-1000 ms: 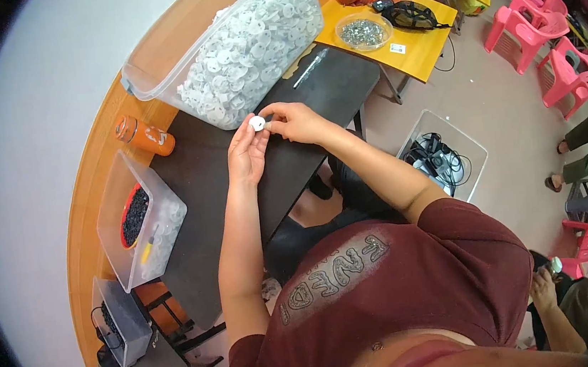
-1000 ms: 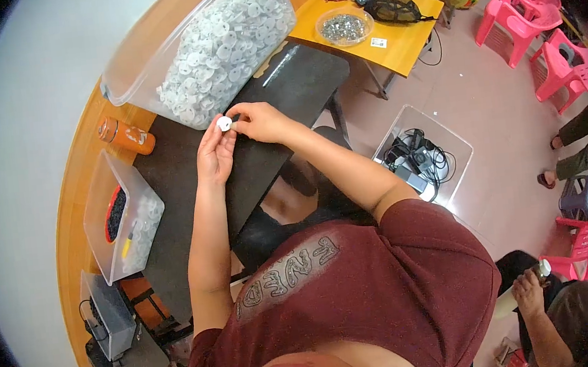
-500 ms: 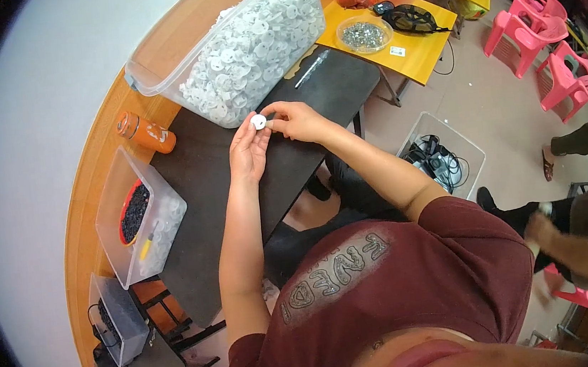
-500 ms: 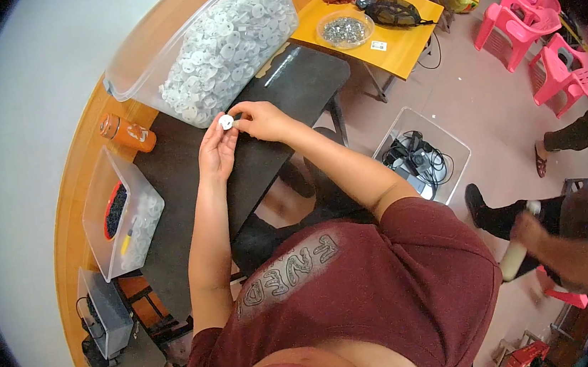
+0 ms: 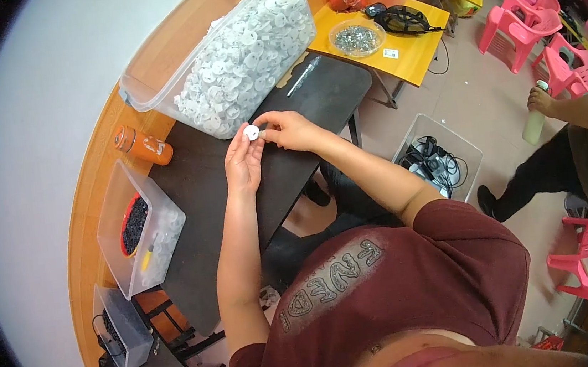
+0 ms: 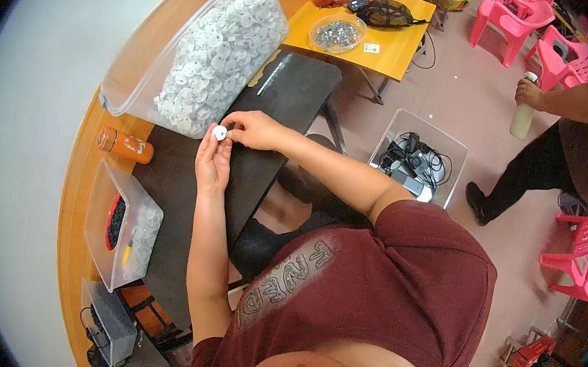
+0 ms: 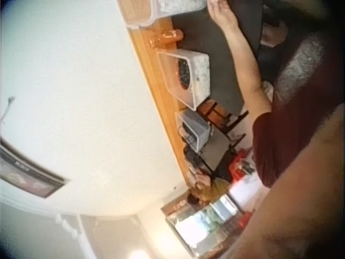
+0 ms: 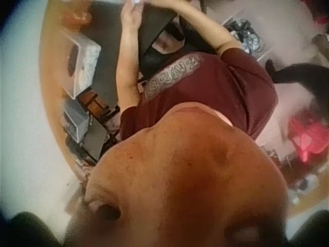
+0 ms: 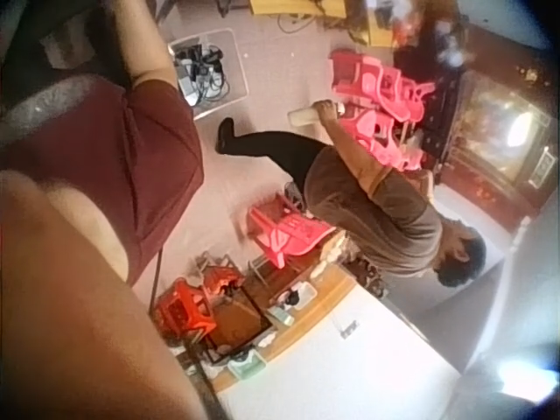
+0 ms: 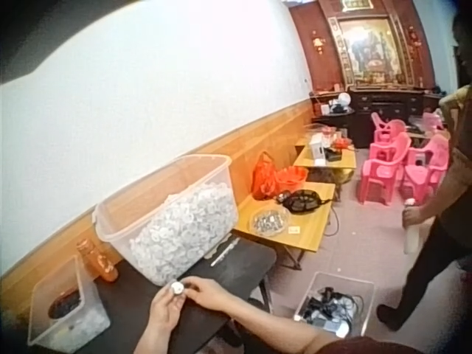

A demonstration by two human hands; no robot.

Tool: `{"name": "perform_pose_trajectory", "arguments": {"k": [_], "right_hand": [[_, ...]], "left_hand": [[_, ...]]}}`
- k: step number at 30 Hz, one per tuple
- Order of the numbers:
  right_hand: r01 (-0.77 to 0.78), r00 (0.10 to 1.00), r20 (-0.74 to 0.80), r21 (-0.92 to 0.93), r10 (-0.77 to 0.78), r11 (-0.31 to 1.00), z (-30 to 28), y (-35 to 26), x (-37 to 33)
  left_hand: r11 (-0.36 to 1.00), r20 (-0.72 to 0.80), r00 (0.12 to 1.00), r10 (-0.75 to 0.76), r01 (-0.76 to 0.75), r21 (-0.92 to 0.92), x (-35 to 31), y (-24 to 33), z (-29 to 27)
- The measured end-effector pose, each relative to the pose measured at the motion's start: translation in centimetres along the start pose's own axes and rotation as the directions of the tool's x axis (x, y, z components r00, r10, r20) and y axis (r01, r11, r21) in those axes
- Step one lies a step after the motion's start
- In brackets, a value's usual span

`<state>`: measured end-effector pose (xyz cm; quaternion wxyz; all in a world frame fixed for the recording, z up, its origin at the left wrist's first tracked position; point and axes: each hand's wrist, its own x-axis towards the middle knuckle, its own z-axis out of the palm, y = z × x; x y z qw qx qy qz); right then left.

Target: The person assembles small white plastic components by hand, inserting black beads and small pins into them.

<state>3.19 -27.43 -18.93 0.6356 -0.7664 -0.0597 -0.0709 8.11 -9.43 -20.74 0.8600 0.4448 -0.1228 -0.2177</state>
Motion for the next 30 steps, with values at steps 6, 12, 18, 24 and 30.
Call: {"name": "perform_pose_trajectory", "arguments": {"k": [6, 12, 18, 24, 30], "right_hand": [[-0.047, 0.999, 0.006, 0.002, 0.047, 0.999, -0.1, -0.3, -0.1], [-0.032, 0.999, -0.015, -0.008, 0.032, 0.999, 0.5, 0.4, 0.4], [-0.022, 0.999, -0.036, 0.008, 0.023, 1.000, 0.1, 0.3, 0.4], [-0.050, 0.999, -0.007, 0.039, 0.051, 0.998, 0.4, -0.2, 0.2], [-0.033, 0.999, -0.001, 0.021, 0.033, 0.999, 0.6, 0.4, 0.4]], "left_hand": [[1.000, 0.002, 1.000, -0.011, 0.011, 0.018, -0.1, 0.1, 0.5], [0.998, 0.030, 0.998, -0.054, 0.053, 0.040, 0.0, 0.4, -0.2], [0.997, 0.047, 0.995, -0.083, 0.083, 0.004, 0.7, 0.5, 0.4], [0.997, 0.057, 0.996, -0.068, 0.069, -0.026, 0.4, 0.5, -0.1], [0.996, 0.055, 0.994, -0.091, 0.092, -0.020, 0.4, 0.6, -0.5]]}}
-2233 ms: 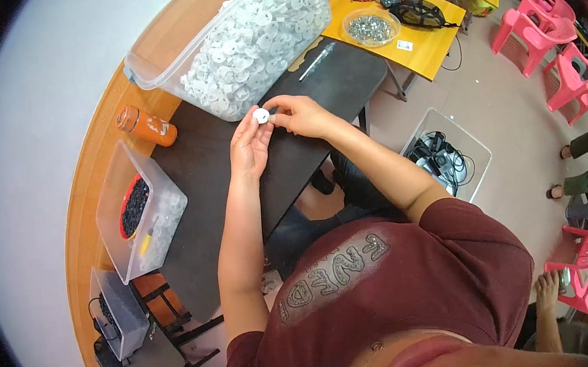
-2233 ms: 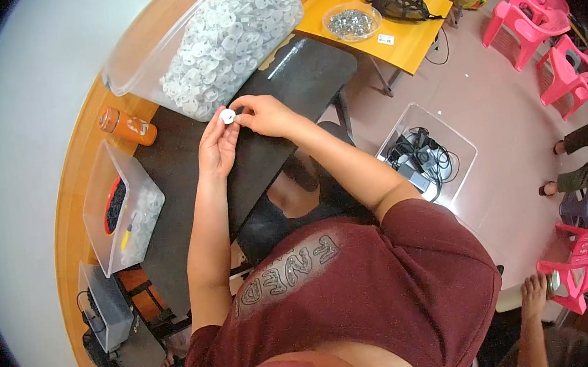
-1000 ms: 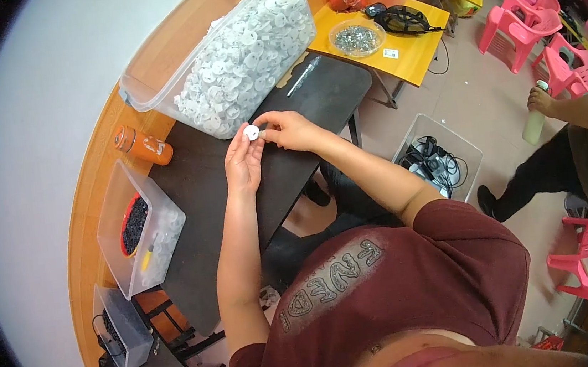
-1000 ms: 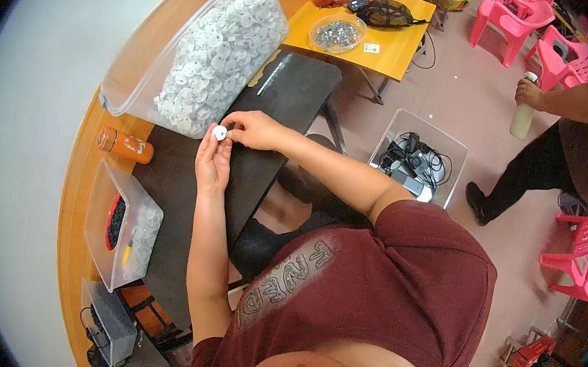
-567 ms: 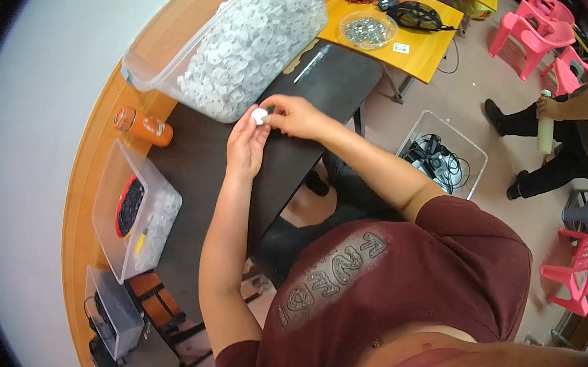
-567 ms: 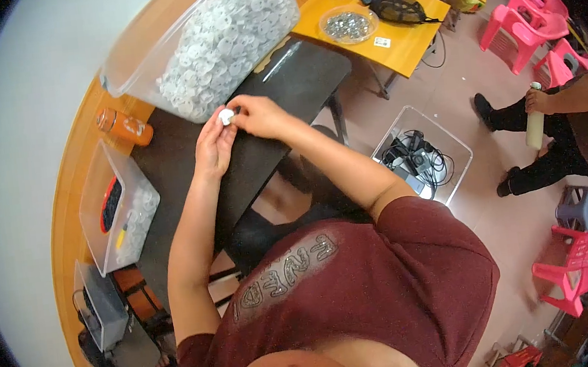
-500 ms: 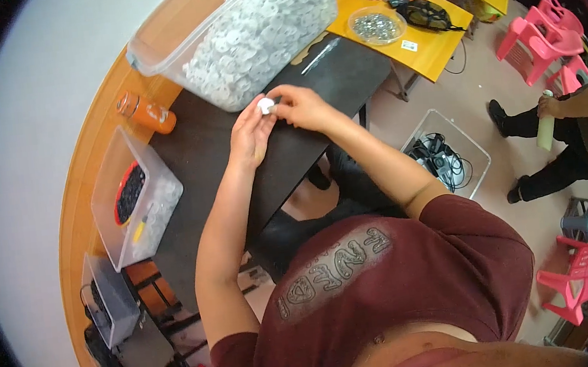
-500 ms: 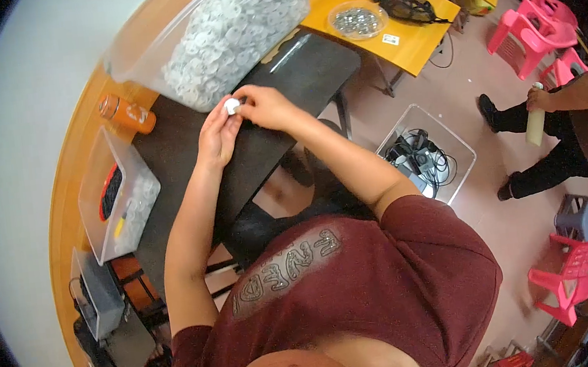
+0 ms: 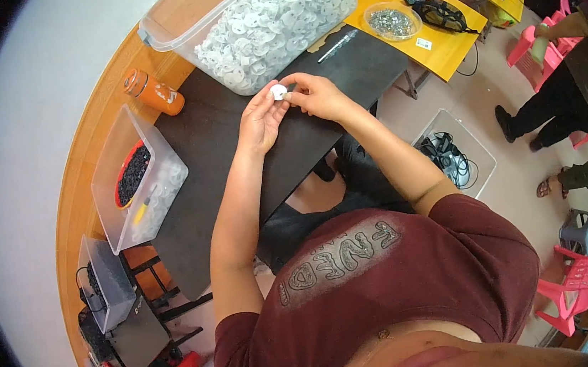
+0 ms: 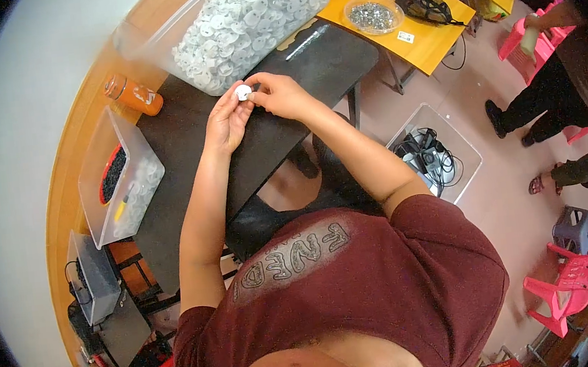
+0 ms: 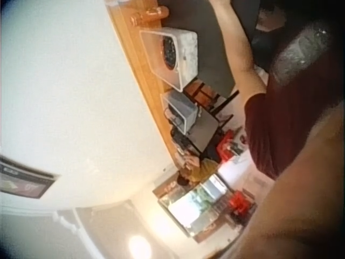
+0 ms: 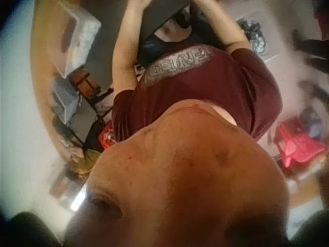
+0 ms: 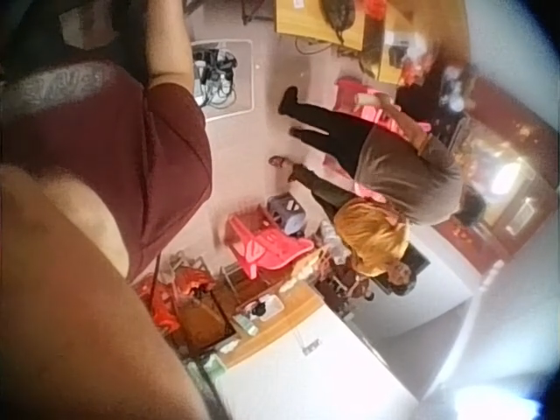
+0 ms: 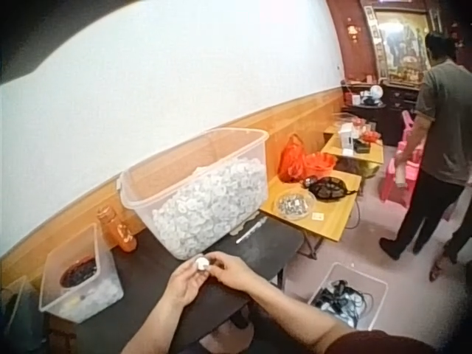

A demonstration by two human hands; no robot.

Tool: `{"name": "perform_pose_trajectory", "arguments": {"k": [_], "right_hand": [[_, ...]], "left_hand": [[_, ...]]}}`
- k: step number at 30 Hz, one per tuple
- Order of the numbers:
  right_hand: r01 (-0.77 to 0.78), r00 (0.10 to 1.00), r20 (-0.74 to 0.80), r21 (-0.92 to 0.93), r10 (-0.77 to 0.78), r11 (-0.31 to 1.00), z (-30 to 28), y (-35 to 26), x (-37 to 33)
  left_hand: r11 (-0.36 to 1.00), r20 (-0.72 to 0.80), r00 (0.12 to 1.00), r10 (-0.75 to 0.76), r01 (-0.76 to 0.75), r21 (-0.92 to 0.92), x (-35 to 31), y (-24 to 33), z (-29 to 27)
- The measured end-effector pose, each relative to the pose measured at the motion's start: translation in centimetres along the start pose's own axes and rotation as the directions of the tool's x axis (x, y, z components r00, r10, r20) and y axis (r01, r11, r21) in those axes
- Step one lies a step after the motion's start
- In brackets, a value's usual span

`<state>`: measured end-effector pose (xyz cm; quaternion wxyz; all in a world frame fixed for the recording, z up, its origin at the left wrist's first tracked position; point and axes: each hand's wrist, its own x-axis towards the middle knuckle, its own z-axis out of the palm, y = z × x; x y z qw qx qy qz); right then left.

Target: The person assembles small white plastic components by hand, inserting black beads and small pins into them.

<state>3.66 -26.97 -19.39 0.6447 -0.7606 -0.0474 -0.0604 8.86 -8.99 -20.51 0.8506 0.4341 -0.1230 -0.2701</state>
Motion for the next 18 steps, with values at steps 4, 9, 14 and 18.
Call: {"name": "perform_pose_trajectory", "arguments": {"k": [4, 9, 14, 18], "right_hand": [[0.000, 1.000, 0.004, -0.016, 0.000, 1.000, -0.08, -0.08, -0.05], [0.014, 1.000, 0.001, -0.054, -0.014, 0.998, -0.17, -0.45, -0.12], [0.002, 1.000, -0.006, -0.030, -0.002, 1.000, -0.17, -0.64, -0.41], [-0.001, 1.000, -0.012, 0.004, 0.001, 1.000, -0.05, 0.07, -0.04]], "left_hand": [[1.000, -0.008, 1.000, -0.012, 0.012, -0.013, -0.09, 0.10, 0.27], [1.000, -0.011, 1.000, -0.011, 0.011, -0.018, -0.01, 0.33, 0.34], [1.000, -0.014, 1.000, -0.008, 0.008, -0.019, -0.08, 0.11, 0.43], [1.000, 0.004, 1.000, 0.013, -0.013, -0.007, -0.16, -0.20, 0.34]]}}
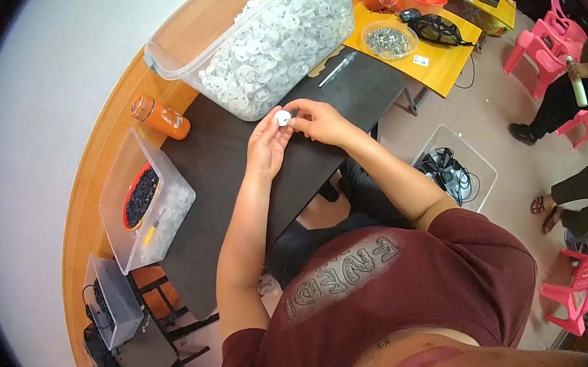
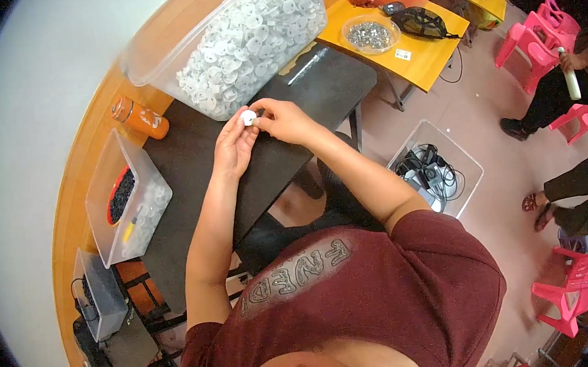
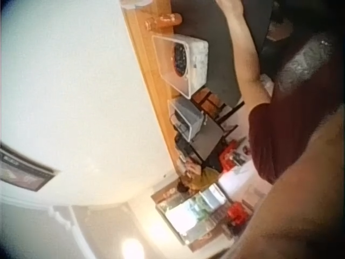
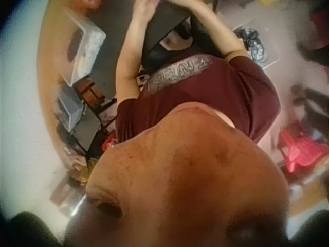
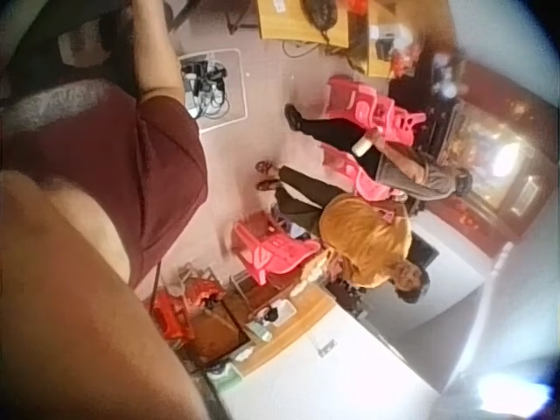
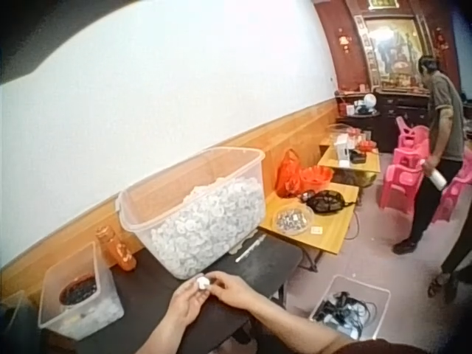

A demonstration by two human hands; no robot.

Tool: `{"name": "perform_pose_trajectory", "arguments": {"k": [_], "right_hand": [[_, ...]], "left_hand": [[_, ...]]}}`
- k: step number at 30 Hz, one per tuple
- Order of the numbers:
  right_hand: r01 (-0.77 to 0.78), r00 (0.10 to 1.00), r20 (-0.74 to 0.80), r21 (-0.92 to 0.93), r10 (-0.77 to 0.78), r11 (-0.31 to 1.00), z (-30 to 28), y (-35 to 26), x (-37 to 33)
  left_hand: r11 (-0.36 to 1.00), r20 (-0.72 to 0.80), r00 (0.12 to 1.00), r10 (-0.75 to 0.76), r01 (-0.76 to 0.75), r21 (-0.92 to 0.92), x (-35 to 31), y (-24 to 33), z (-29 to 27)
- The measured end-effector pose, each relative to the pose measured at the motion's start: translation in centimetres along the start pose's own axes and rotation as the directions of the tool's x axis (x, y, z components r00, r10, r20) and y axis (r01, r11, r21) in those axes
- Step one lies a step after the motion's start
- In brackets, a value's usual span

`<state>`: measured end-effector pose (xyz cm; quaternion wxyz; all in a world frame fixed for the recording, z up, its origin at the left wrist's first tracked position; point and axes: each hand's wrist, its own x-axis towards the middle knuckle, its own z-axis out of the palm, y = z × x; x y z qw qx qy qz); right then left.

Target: The person assembles small white plastic components by hand, inserting black beads and small pins into them.

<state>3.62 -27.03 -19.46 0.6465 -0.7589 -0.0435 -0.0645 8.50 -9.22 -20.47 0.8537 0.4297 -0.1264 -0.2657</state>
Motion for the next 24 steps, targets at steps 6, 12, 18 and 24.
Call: {"name": "perform_pose_trajectory", "arguments": {"k": [6, 12, 18, 24], "right_hand": [[0.033, 0.999, 0.003, -0.045, -0.033, 0.998, -0.14, -0.12, 0.01], [0.002, 1.000, -0.003, -0.021, -0.002, 1.000, -0.29, -0.94, -0.37], [0.012, 1.000, -0.012, -0.009, -0.012, 1.000, -0.21, -0.56, -0.28], [0.002, 1.000, -0.005, -0.070, -0.003, 0.998, -0.21, -0.41, -0.16]], "left_hand": [[1.000, -0.021, 0.999, 0.026, -0.026, 0.001, 0.08, -0.07, 0.40], [0.999, -0.004, 0.999, 0.043, -0.043, 0.001, 0.04, -0.21, 0.15], [0.999, -0.014, 0.999, 0.033, -0.033, 0.023, 0.10, -0.30, 0.20], [1.000, -0.008, 1.000, 0.024, -0.024, 0.018, 0.03, -0.02, 0.26]]}}
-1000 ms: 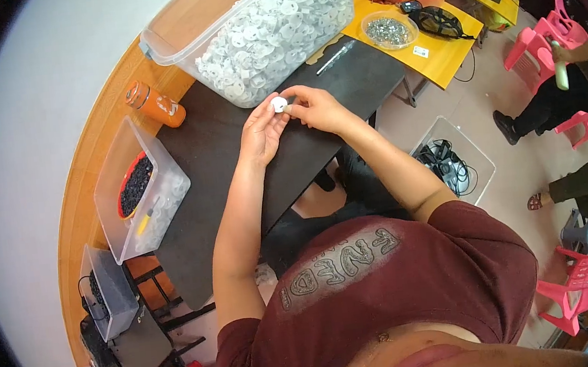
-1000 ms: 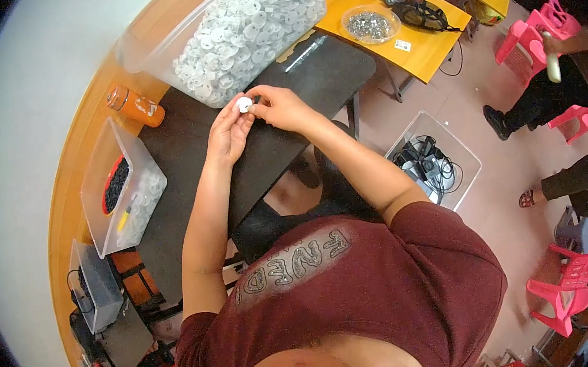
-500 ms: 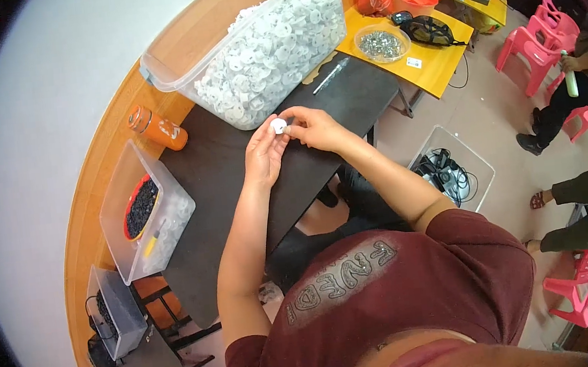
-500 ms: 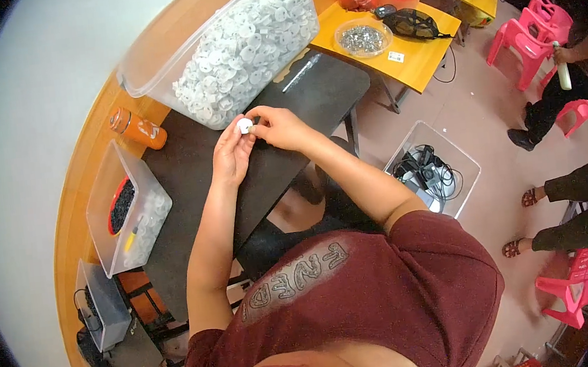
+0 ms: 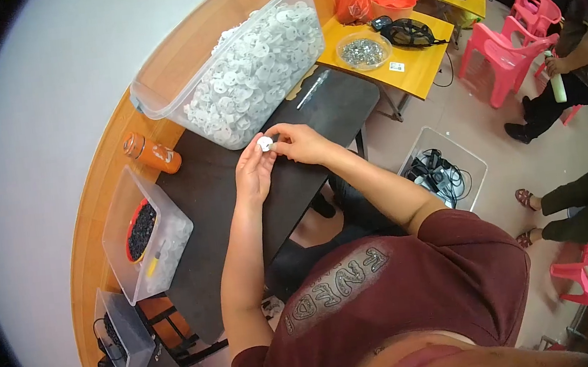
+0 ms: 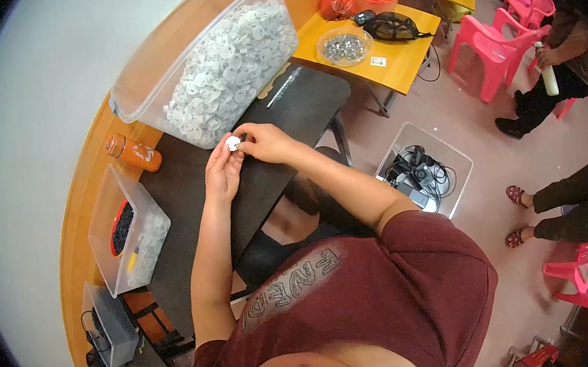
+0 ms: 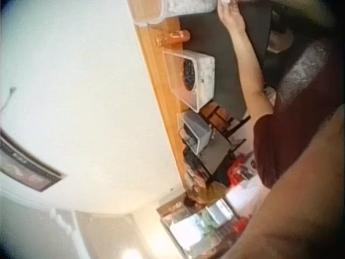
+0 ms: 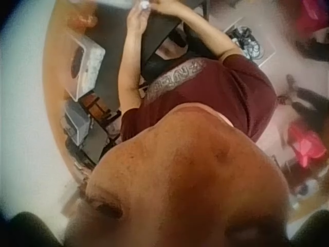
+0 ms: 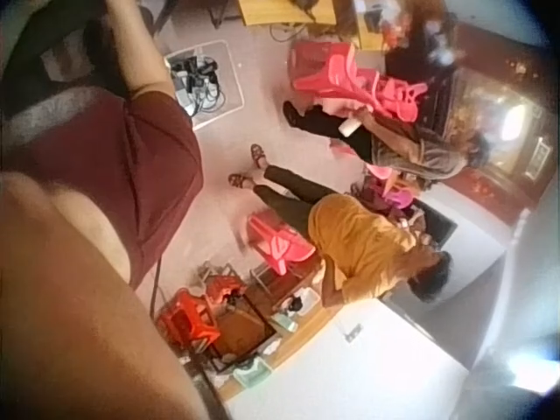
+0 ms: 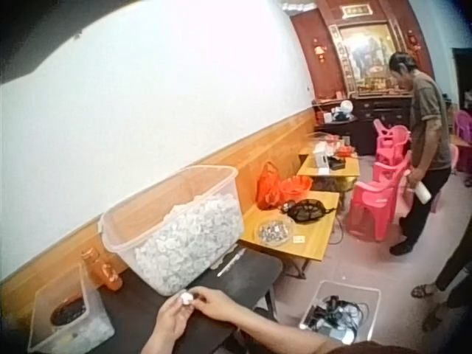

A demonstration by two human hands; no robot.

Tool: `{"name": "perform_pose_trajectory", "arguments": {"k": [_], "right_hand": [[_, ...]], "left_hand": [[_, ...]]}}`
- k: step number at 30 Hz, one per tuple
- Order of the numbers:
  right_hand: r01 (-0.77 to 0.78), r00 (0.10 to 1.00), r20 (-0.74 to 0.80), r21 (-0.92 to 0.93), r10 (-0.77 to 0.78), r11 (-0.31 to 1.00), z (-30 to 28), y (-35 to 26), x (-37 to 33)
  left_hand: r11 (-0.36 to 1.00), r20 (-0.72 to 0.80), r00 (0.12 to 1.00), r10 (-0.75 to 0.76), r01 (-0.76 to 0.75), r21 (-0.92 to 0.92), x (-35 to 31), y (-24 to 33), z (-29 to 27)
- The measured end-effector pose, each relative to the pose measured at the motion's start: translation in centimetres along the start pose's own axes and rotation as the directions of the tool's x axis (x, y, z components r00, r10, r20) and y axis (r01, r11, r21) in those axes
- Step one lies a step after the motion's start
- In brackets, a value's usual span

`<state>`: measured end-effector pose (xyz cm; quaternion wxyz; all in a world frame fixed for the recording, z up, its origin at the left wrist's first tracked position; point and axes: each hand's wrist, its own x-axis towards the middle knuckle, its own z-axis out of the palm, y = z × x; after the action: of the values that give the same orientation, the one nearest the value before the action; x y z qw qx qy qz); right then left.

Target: The person assembles small white plastic components by hand, inserting black beads and small pins into them.

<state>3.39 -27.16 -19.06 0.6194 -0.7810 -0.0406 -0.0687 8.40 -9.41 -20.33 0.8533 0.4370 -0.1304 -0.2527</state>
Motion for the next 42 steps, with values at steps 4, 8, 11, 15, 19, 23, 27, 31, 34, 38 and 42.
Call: {"name": "perform_pose_trajectory", "arguments": {"k": [4, 8, 11, 15, 19, 23, 27, 31, 34, 38, 42], "right_hand": [[0.038, 0.999, 0.000, 0.007, -0.038, 0.999, 0.0, 0.0, -0.3], [0.033, 0.999, -0.010, 0.010, -0.033, 0.999, -0.3, -0.2, -0.3], [0.045, 0.999, -0.008, -0.014, -0.045, 0.999, -0.4, 0.0, -0.1], [0.038, 0.999, -0.007, -0.003, -0.038, 0.999, -0.5, -0.7, -0.5], [0.092, 0.996, -0.018, -0.033, -0.093, 0.995, -0.2, -0.1, -0.4], [0.105, 0.994, -0.024, -0.064, -0.106, 0.992, -0.2, 0.0, -0.4], [0.112, 0.994, -0.010, -0.064, -0.113, 0.992, -0.3, -0.3, -0.5], [0.111, 0.994, 0.002, -0.077, -0.111, 0.991, -0.3, -0.3, -0.4], [0.106, 0.994, 0.033, -0.068, -0.104, 0.992, -0.5, -0.5, -0.5], [0.112, 0.994, 0.024, -0.083, -0.110, 0.990, -0.5, -0.6, -0.6], [0.117, 0.993, 0.030, -0.090, -0.114, 0.989, -0.4, -0.3, -0.5]], "left_hand": [[1.000, -0.010, 1.000, -0.001, 0.001, 0.001, -0.3, -0.1, 0.3], [1.000, 0.011, 1.000, 0.008, -0.008, 0.025, -0.1, 0.0, 0.6], [1.000, -0.007, 1.000, 0.001, -0.001, 0.029, -0.2, 0.1, 1.0], [1.000, 0.006, 1.000, -0.001, 0.001, 0.031, -0.2, 0.1, 0.4], [0.999, 0.017, 1.000, -0.003, 0.002, 0.040, -0.2, 0.0, 0.2], [0.999, -0.006, 1.000, -0.013, 0.013, 0.035, 0.0, -0.1, 0.2], [0.999, 0.037, 0.999, -0.005, 0.004, 0.031, 0.0, 0.0, -0.2], [0.999, 0.023, 1.000, 0.001, -0.002, 0.038, 0.0, 0.0, 0.2], [0.999, 0.000, 1.000, 0.001, -0.001, 0.049, 0.0, 0.0, 0.2], [0.999, -0.003, 1.000, -0.010, 0.010, 0.044, 0.0, 0.0, 0.4], [0.999, 0.010, 1.000, -0.008, 0.007, 0.032, -0.1, 0.0, 0.3]]}}
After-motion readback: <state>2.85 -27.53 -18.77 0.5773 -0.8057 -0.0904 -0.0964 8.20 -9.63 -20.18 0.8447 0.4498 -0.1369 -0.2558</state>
